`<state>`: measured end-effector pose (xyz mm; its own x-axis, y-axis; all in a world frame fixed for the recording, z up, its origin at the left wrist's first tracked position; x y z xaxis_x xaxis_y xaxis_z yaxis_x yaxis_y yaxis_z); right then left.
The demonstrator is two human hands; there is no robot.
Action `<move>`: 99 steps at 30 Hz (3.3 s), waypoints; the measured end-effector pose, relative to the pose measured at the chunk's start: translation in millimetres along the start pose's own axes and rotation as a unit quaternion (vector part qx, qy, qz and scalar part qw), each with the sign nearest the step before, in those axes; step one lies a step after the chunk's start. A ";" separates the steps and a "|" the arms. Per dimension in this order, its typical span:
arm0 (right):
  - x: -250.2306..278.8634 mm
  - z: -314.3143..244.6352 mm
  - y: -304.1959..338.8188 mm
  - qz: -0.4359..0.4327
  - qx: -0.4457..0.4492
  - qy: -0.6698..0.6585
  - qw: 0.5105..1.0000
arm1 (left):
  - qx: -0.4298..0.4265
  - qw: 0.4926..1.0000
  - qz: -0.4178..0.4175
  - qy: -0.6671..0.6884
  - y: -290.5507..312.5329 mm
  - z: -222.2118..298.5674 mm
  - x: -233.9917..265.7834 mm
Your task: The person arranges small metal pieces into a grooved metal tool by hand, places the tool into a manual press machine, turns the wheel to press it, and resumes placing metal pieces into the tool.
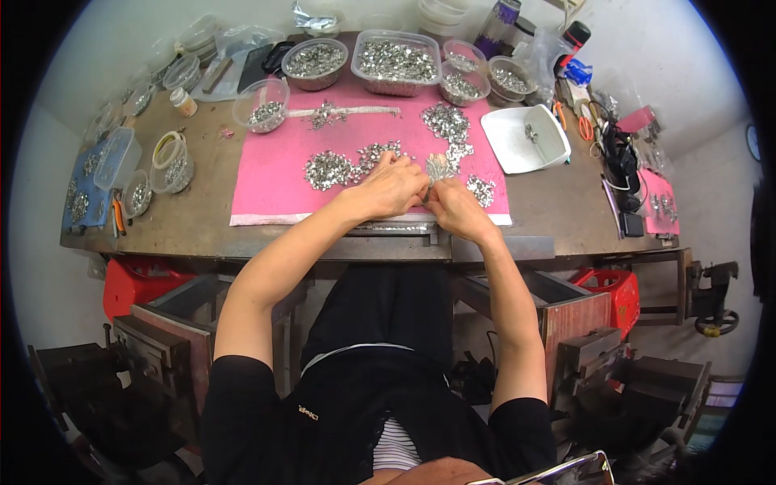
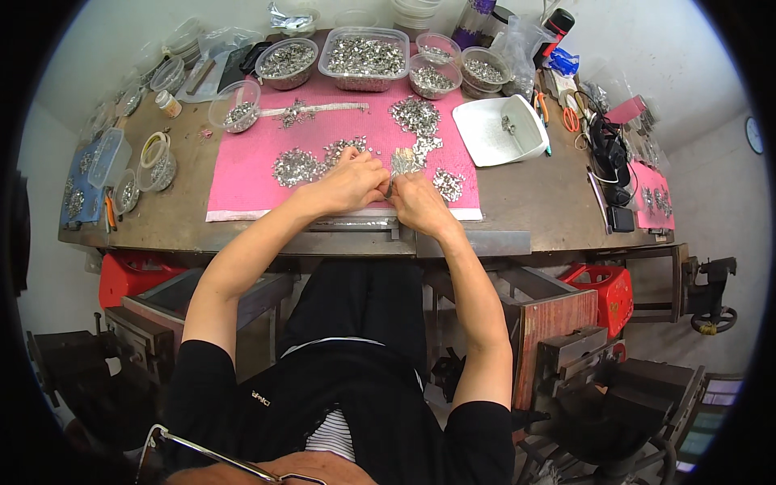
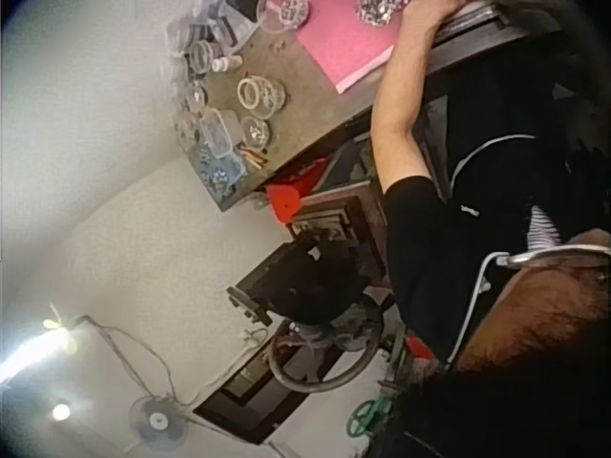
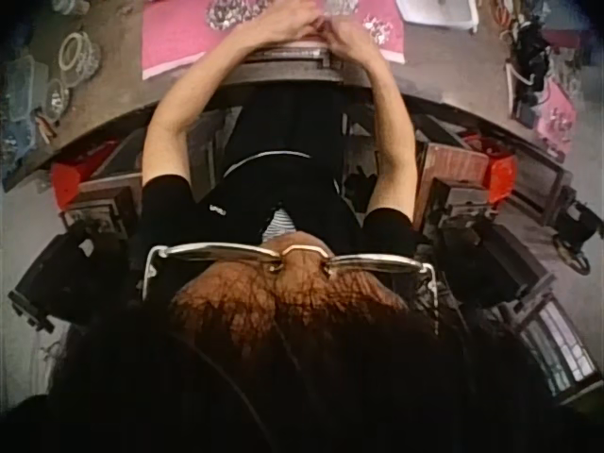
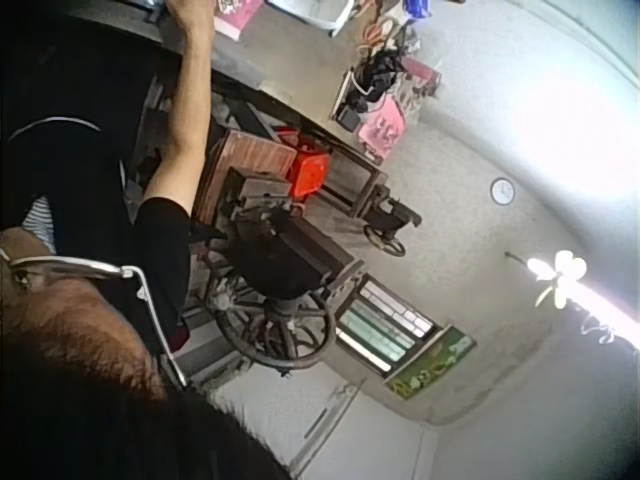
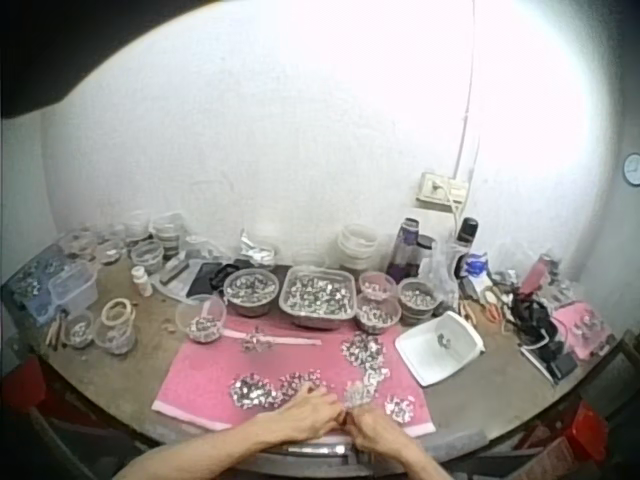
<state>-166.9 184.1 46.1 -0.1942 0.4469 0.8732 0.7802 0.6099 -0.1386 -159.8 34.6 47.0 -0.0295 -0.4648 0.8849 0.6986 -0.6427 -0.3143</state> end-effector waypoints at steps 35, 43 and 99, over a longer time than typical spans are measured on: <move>-23.1 -40.3 62.2 0.234 -0.064 -0.223 0.944 | 0.222 0.899 0.243 0.289 89.8 41.3 12.9; -22.9 -36.6 63.0 0.221 -0.086 -0.283 0.930 | 0.183 0.909 0.259 0.271 82.2 47.9 13.9; -12.3 -15.1 2.4 0.183 -0.004 0.017 0.983 | 0.111 0.952 0.285 0.024 84.3 77.3 7.8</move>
<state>-153.6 170.1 42.1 0.1203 0.6130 0.7809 0.7994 0.4066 -0.4423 -45.8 23.9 54.0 0.3713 -0.7298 0.5740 0.7449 -0.1350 -0.6534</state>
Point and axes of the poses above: each hand's wrist, its own y-axis away from the middle knuckle, its own x-axis out of the back of the hand, z = x × y, the point moved 5 cm from there along -y, towards the middle knuckle, and after that the axes turned 3 degrees about -x, right-handed, at the moved point
